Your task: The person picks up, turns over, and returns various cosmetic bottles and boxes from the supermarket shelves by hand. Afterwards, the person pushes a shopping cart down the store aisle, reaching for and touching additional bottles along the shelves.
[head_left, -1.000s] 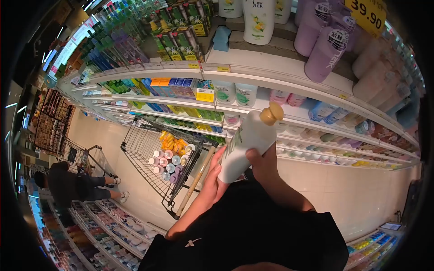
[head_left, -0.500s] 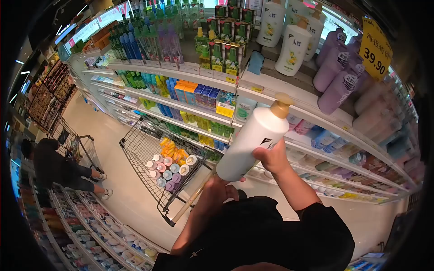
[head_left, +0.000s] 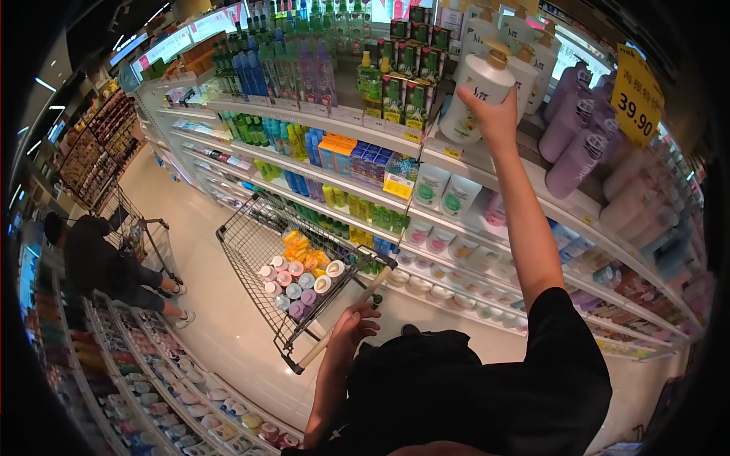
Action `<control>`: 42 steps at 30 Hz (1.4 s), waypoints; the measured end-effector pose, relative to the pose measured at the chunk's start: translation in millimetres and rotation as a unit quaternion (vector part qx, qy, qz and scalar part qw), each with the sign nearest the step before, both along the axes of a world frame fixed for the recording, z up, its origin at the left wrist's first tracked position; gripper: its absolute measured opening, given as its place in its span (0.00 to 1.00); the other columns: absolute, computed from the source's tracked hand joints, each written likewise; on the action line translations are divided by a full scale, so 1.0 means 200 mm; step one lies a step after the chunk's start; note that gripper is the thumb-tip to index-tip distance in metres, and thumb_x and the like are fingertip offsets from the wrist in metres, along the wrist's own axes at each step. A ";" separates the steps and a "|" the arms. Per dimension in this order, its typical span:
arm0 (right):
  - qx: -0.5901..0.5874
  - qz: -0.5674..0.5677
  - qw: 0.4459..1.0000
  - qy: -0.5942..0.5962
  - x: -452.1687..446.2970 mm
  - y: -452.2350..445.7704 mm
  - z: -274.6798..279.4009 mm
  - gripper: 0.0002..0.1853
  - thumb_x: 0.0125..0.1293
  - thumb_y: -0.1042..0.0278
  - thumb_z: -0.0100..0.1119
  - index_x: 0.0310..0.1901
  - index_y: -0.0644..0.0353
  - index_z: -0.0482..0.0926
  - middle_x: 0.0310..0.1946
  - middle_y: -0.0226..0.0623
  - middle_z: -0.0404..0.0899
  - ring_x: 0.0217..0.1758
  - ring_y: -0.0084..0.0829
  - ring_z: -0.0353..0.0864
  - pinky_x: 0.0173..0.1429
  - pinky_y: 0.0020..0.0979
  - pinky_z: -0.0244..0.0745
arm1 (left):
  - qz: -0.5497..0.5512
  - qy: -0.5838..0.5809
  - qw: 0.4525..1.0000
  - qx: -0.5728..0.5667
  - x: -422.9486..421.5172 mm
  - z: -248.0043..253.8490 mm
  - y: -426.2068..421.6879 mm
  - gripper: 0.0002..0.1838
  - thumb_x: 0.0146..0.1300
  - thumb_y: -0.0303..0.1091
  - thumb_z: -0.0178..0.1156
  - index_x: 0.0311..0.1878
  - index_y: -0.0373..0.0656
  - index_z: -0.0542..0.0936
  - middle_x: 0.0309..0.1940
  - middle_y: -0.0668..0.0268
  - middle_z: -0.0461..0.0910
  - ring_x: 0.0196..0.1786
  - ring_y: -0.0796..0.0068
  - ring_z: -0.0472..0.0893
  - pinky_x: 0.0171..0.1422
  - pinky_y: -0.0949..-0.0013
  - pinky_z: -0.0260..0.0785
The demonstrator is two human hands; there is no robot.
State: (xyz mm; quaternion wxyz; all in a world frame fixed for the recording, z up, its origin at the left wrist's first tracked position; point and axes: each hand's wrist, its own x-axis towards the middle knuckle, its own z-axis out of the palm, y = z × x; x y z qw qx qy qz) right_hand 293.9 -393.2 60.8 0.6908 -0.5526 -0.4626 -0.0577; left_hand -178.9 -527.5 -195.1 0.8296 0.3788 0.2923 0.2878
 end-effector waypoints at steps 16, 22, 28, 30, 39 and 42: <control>-0.103 -0.030 0.994 -0.007 0.01 0.18 -0.14 0.43 0.62 0.48 0.91 0.66 0.68 0.75 0.56 0.47 0.90 0.56 0.36 0.92 0.58 0.38 0.89 | 0.013 0.035 0.999 0.007 -0.02 -0.02 -0.03 0.26 0.90 0.48 0.56 0.78 0.42 0.77 0.65 0.55 0.86 0.60 0.63 0.86 0.69 0.57 0.77; -0.167 -0.020 0.985 0.036 0.00 0.06 -0.26 0.55 0.63 0.47 0.90 0.80 0.69 0.66 0.69 0.56 0.84 0.71 0.45 0.88 0.75 0.44 0.83 | -0.006 0.112 0.992 0.064 0.06 -0.10 0.02 0.21 0.90 0.40 0.56 0.77 0.41 0.78 0.64 0.57 0.87 0.58 0.67 0.87 0.66 0.62 0.78; -0.078 -0.099 0.989 -0.078 -0.35 -0.55 -0.62 0.22 0.75 0.73 0.73 0.67 0.65 0.79 0.58 0.47 0.87 0.62 0.43 0.89 0.69 0.44 0.83 | -0.068 0.180 0.978 0.083 0.05 -0.20 0.07 0.20 0.89 0.36 0.58 0.76 0.39 0.78 0.62 0.58 0.87 0.56 0.69 0.88 0.63 0.63 0.80; -0.215 -0.032 0.974 -0.068 -0.53 -0.84 -0.89 0.12 0.77 0.75 0.68 0.58 0.65 0.82 0.46 0.46 0.87 0.51 0.44 0.90 0.57 0.44 0.83 | -0.073 0.175 0.980 0.056 0.05 -0.25 0.09 0.19 0.89 0.37 0.58 0.75 0.40 0.79 0.63 0.59 0.88 0.57 0.70 0.88 0.65 0.63 0.80; -0.567 0.053 0.822 -0.009 -1.04 -1.86 -1.45 0.11 0.79 0.67 0.63 0.56 0.62 0.89 0.51 0.47 0.92 0.56 0.54 0.91 0.63 0.52 0.86 | -0.195 0.167 0.966 -0.025 0.24 -0.45 0.07 0.19 0.90 0.40 0.54 0.75 0.41 0.78 0.62 0.57 0.87 0.56 0.67 0.88 0.64 0.61 0.81; -0.532 -0.057 0.845 0.000 -0.89 -1.95 -1.46 0.10 0.79 0.67 0.63 0.53 0.62 0.88 0.49 0.49 0.92 0.53 0.56 0.91 0.60 0.51 0.87 | -0.275 0.146 0.950 -0.025 0.40 -0.48 -0.03 0.20 0.90 0.41 0.55 0.74 0.41 0.78 0.62 0.57 0.87 0.57 0.67 0.88 0.63 0.63 0.80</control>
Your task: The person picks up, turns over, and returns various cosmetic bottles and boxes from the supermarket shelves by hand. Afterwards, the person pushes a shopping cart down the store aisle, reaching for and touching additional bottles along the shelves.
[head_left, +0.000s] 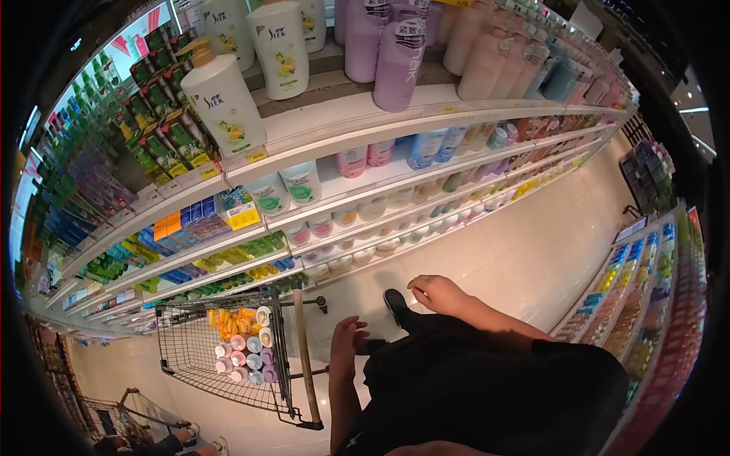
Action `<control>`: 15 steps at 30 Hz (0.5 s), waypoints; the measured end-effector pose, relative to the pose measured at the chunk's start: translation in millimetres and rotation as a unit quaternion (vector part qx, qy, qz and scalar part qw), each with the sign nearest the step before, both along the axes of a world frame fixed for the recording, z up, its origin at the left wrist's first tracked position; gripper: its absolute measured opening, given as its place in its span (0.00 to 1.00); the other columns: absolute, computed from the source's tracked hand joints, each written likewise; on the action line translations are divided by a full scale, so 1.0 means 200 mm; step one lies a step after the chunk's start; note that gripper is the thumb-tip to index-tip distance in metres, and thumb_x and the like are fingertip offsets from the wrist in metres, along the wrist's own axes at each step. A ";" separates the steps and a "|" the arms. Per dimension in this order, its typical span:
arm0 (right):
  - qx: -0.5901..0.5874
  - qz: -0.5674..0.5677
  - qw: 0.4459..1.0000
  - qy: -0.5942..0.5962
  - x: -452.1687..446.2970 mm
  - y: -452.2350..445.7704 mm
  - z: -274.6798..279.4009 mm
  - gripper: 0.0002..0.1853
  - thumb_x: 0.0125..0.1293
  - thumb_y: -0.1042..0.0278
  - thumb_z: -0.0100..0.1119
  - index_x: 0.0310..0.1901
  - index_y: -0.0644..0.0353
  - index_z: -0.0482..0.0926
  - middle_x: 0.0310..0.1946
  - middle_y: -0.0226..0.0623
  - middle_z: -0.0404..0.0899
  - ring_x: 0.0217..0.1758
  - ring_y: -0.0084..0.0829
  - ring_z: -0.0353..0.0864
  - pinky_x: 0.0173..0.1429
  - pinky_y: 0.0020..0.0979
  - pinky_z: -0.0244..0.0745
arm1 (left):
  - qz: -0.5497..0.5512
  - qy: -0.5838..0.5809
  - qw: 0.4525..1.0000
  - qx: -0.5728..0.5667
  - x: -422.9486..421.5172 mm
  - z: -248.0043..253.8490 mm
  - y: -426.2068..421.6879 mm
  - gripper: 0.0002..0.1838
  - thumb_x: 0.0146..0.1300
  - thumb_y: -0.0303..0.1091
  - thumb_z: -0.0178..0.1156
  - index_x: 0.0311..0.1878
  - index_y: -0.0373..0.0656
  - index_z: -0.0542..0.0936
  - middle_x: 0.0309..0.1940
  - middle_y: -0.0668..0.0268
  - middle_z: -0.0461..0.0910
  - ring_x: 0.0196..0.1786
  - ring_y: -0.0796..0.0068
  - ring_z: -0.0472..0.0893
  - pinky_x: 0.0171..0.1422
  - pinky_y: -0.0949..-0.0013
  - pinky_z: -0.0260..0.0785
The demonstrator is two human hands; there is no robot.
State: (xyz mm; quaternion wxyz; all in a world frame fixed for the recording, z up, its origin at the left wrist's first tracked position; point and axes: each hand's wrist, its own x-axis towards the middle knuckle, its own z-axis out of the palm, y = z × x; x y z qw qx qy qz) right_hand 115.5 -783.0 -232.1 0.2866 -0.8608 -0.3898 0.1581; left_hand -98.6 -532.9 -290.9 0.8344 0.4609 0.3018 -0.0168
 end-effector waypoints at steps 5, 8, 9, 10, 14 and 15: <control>0.027 -0.016 1.000 0.000 0.08 -0.13 0.04 0.11 0.79 0.68 0.62 0.55 0.60 0.88 0.50 0.47 0.92 0.53 0.56 0.91 0.59 0.51 0.87 | -0.101 -0.018 0.994 0.028 0.24 0.13 -0.22 0.19 0.90 0.39 0.55 0.74 0.40 0.79 0.62 0.59 0.88 0.58 0.68 0.88 0.66 0.63 0.79; 0.023 -0.021 0.997 0.068 0.02 -0.26 -0.05 0.13 0.81 0.67 0.60 0.59 0.58 0.89 0.51 0.47 0.92 0.55 0.54 0.92 0.61 0.52 0.86 | -0.122 -0.023 0.991 0.053 0.34 0.19 -0.36 0.19 0.91 0.39 0.55 0.74 0.40 0.80 0.62 0.60 0.88 0.58 0.69 0.88 0.67 0.63 0.78; -0.004 0.015 0.996 0.083 0.00 -0.33 -0.12 0.15 0.81 0.65 0.59 0.60 0.58 0.89 0.52 0.47 0.92 0.57 0.54 0.92 0.63 0.53 0.85 | -0.120 -0.014 0.991 0.063 0.37 0.21 -0.42 0.19 0.91 0.39 0.56 0.74 0.41 0.80 0.61 0.60 0.88 0.57 0.70 0.88 0.66 0.64 0.78; -0.029 0.052 0.993 0.097 0.01 -0.38 -0.14 0.16 0.82 0.64 0.57 0.62 0.57 0.88 0.53 0.47 0.93 0.58 0.53 0.92 0.65 0.54 0.85 | -0.118 -0.013 0.990 0.074 0.40 0.21 -0.47 0.19 0.91 0.39 0.56 0.74 0.41 0.80 0.61 0.60 0.88 0.57 0.70 0.88 0.66 0.64 0.78; -0.131 0.159 0.958 0.199 0.17 -0.62 -0.19 0.18 0.83 0.62 0.56 0.64 0.58 0.88 0.55 0.51 0.92 0.60 0.53 0.91 0.68 0.52 0.83 | -0.099 0.008 0.990 0.097 0.53 0.25 -0.73 0.19 0.91 0.39 0.56 0.74 0.41 0.80 0.62 0.61 0.89 0.56 0.73 0.87 0.65 0.66 0.77; -0.087 0.137 0.977 0.142 0.21 -0.71 -0.23 0.16 0.83 0.62 0.58 0.62 0.59 0.89 0.53 0.50 0.92 0.57 0.52 0.91 0.65 0.52 0.84 | -0.107 0.016 0.990 0.090 0.57 0.27 -0.82 0.18 0.91 0.39 0.56 0.74 0.41 0.80 0.62 0.62 0.89 0.56 0.73 0.87 0.65 0.67 0.77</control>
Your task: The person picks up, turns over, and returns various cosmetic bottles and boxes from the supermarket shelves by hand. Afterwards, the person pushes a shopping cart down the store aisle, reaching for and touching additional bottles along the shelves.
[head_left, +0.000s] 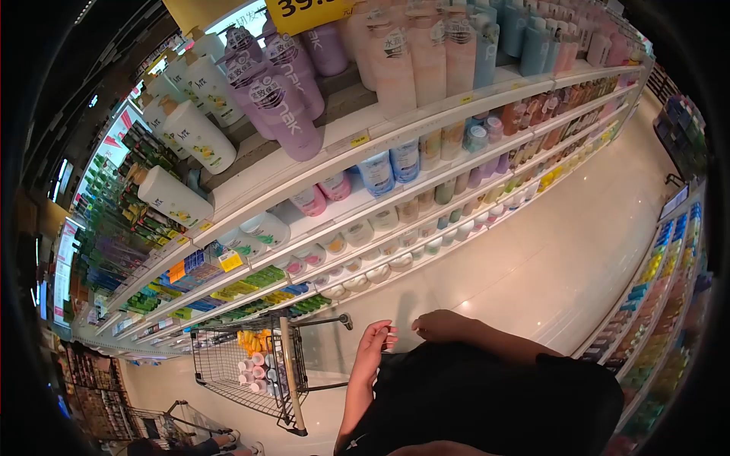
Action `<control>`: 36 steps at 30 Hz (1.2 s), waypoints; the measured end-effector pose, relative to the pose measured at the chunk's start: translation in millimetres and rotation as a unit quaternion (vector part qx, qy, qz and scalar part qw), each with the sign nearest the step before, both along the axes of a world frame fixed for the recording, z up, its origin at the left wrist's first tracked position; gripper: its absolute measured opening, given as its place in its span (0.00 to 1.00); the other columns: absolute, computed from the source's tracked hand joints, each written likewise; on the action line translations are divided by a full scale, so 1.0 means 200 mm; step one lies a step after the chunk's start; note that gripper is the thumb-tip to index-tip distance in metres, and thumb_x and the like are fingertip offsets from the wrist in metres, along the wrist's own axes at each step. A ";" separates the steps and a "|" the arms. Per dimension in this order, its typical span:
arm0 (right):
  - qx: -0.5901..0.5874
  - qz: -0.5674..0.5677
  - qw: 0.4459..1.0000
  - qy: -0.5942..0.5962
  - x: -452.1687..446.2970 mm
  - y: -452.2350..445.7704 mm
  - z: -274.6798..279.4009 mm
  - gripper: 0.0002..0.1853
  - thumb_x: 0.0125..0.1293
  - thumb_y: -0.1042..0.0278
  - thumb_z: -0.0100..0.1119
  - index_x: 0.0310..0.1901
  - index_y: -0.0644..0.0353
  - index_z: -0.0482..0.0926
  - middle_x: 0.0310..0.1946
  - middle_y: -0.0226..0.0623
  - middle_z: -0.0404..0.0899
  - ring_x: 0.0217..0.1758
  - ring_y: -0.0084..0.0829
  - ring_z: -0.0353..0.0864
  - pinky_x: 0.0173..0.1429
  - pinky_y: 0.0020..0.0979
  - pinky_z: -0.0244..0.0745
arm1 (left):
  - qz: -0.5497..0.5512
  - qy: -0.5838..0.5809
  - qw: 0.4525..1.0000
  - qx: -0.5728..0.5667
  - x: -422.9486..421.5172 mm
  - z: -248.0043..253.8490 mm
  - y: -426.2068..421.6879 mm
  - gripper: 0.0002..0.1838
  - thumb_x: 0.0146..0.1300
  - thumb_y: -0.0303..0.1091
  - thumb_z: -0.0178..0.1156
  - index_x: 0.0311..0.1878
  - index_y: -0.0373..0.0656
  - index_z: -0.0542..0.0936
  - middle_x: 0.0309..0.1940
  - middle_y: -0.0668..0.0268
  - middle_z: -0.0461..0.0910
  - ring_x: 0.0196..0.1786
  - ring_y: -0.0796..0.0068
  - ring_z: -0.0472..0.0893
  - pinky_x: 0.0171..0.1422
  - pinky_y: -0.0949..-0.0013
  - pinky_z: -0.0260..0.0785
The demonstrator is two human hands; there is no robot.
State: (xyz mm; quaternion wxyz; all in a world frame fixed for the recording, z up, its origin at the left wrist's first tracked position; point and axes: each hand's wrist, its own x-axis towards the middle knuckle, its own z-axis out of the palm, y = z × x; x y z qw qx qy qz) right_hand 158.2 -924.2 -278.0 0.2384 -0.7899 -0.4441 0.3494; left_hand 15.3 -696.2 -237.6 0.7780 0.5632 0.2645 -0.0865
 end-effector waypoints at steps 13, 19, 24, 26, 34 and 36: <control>0.287 -0.278 0.913 0.084 0.72 -0.48 0.00 0.11 0.80 0.71 0.70 0.59 0.66 0.87 0.45 0.46 0.94 0.46 0.39 0.96 0.53 0.37 0.89 | -0.069 0.034 0.997 0.029 0.32 0.12 -0.81 0.19 0.93 0.40 0.56 0.76 0.42 0.79 0.62 0.63 0.87 0.59 0.72 0.86 0.68 0.65 0.78; 0.377 -0.267 0.883 0.086 1.12 -0.27 0.44 0.12 0.83 0.69 0.69 0.61 0.62 0.86 0.52 0.41 0.91 0.44 0.31 0.91 0.44 0.31 0.84 | -0.039 0.026 0.999 0.025 0.33 0.08 -0.82 0.19 0.93 0.40 0.58 0.77 0.43 0.78 0.63 0.63 0.86 0.60 0.73 0.85 0.70 0.66 0.78; 0.475 -0.262 0.840 -0.013 1.39 -0.10 1.08 0.20 0.81 0.71 0.70 0.70 0.59 0.81 0.69 0.41 0.84 0.49 0.28 0.91 0.44 0.30 0.84 | -0.068 0.001 0.998 0.012 0.51 0.09 -0.74 0.19 0.92 0.38 0.58 0.78 0.42 0.76 0.63 0.63 0.85 0.60 0.74 0.85 0.71 0.67 0.77; 0.511 -0.266 0.816 -0.037 1.45 -0.03 1.32 0.26 0.79 0.70 0.72 0.75 0.60 0.77 0.75 0.43 0.80 0.50 0.28 0.91 0.45 0.29 0.85 | -0.101 -0.036 0.993 0.038 0.61 0.06 -0.67 0.19 0.91 0.34 0.58 0.77 0.41 0.76 0.63 0.63 0.85 0.59 0.75 0.85 0.70 0.68 0.77; 0.422 -0.363 0.779 -0.287 1.69 0.39 1.83 0.44 0.75 0.49 0.78 0.84 0.63 0.71 0.71 0.49 0.84 0.48 0.32 0.91 0.52 0.34 0.87 | -0.122 -0.144 0.982 0.019 0.91 0.09 -0.29 0.19 0.89 0.30 0.59 0.77 0.40 0.76 0.63 0.62 0.86 0.60 0.73 0.86 0.69 0.66 0.77; 0.422 -0.370 0.761 -0.325 1.76 0.48 1.82 0.44 0.73 0.48 0.79 0.83 0.64 0.73 0.68 0.49 0.87 0.46 0.33 0.91 0.52 0.35 0.86 | -0.136 -0.140 0.980 0.039 0.97 0.11 -0.17 0.19 0.89 0.31 0.61 0.77 0.39 0.76 0.63 0.61 0.86 0.60 0.73 0.86 0.69 0.66 0.78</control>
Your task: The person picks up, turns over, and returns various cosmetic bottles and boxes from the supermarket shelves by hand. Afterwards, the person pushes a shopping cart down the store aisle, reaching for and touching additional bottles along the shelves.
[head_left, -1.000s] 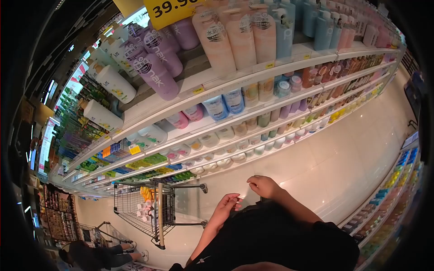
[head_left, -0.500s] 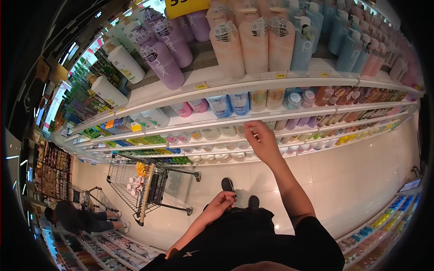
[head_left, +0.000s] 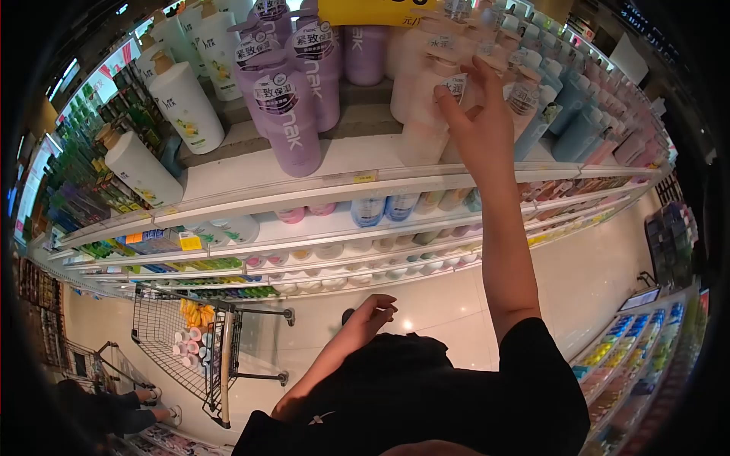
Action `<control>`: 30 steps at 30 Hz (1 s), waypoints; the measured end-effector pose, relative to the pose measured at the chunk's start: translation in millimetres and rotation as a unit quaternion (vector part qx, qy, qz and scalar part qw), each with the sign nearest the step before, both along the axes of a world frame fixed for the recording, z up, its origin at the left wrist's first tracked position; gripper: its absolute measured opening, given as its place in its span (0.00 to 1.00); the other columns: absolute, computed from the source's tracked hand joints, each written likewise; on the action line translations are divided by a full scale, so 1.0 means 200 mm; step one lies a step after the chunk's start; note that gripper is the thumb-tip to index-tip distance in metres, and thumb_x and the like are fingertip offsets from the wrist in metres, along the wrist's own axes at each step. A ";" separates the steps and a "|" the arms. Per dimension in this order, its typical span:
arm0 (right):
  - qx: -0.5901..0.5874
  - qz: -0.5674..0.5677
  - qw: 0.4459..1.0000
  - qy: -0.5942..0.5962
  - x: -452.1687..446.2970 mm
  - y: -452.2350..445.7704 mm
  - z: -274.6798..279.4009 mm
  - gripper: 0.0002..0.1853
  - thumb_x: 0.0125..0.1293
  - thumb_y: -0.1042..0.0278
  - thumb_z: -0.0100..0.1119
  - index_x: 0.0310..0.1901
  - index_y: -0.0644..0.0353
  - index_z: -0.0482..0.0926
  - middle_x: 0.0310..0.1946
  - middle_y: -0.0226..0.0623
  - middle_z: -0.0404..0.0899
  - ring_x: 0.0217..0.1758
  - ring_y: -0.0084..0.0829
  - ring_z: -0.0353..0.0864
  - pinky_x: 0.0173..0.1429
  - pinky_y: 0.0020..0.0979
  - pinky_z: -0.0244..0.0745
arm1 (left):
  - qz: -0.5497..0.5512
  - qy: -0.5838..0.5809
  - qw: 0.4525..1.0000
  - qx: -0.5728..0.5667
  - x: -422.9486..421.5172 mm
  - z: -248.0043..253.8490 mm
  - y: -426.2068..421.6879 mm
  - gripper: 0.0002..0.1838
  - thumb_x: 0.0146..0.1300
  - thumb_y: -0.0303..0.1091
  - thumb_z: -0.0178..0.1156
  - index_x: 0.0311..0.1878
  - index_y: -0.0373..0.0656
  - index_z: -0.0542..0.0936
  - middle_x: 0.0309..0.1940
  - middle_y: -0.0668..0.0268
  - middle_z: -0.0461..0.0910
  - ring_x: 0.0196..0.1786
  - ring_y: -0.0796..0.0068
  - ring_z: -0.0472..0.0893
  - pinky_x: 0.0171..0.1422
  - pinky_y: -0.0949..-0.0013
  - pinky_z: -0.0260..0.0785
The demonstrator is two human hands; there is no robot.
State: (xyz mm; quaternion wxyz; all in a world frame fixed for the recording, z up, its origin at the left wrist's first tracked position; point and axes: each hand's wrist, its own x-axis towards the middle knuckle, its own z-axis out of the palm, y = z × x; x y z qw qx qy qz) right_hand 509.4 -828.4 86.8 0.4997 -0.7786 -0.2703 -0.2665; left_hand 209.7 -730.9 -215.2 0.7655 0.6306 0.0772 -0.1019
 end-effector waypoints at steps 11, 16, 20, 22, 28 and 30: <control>-0.003 -0.100 0.995 0.002 -0.07 0.20 0.08 0.30 0.71 0.54 0.83 0.65 0.66 0.87 0.53 0.34 0.92 0.54 0.25 0.89 0.58 0.26 0.82 | -0.081 -0.078 0.992 0.052 0.34 0.00 0.35 0.19 0.87 0.38 0.65 0.73 0.38 0.79 0.56 0.61 0.85 0.49 0.76 0.84 0.58 0.67 0.82; 0.101 -0.023 0.994 -0.046 -0.06 0.18 0.01 0.21 0.76 0.64 0.79 0.64 0.63 0.88 0.55 0.32 0.92 0.54 0.21 0.87 0.58 0.26 0.82 | -0.123 -0.090 0.988 0.030 0.43 -0.01 0.38 0.20 0.88 0.38 0.64 0.74 0.40 0.79 0.59 0.65 0.86 0.52 0.78 0.84 0.60 0.69 0.81; 0.002 -0.150 0.987 -0.066 -0.02 0.20 0.06 0.23 0.74 0.58 0.81 0.61 0.65 0.90 0.48 0.33 0.93 0.41 0.22 0.85 0.46 0.28 0.79 | -0.154 -0.075 0.985 0.010 0.46 -0.05 0.36 0.20 0.87 0.39 0.65 0.73 0.40 0.79 0.57 0.67 0.85 0.53 0.78 0.85 0.61 0.70 0.80; -0.020 -0.164 0.984 -0.065 0.01 0.23 0.08 0.24 0.73 0.55 0.81 0.60 0.66 0.90 0.46 0.34 0.93 0.38 0.24 0.84 0.43 0.29 0.78 | -0.172 -0.082 0.982 0.015 0.46 -0.06 0.36 0.20 0.87 0.39 0.65 0.73 0.40 0.79 0.57 0.66 0.85 0.54 0.78 0.85 0.62 0.69 0.79; -0.063 -0.214 0.969 -0.105 0.01 0.19 0.03 0.32 0.73 0.51 0.81 0.70 0.64 0.85 0.56 0.42 0.91 0.33 0.31 0.81 0.41 0.34 0.78 | -0.198 -0.037 0.978 0.056 0.52 -0.04 0.38 0.20 0.87 0.37 0.65 0.74 0.39 0.79 0.61 0.61 0.87 0.60 0.72 0.85 0.69 0.65 0.78; -0.049 -0.168 0.976 -0.127 -0.05 0.15 -0.02 0.36 0.73 0.58 0.83 0.77 0.61 0.78 0.67 0.38 0.86 0.31 0.18 0.76 0.37 0.23 0.75 | -0.198 -0.013 0.979 0.044 0.54 -0.04 0.38 0.20 0.87 0.37 0.65 0.74 0.38 0.79 0.61 0.61 0.87 0.60 0.72 0.85 0.69 0.65 0.77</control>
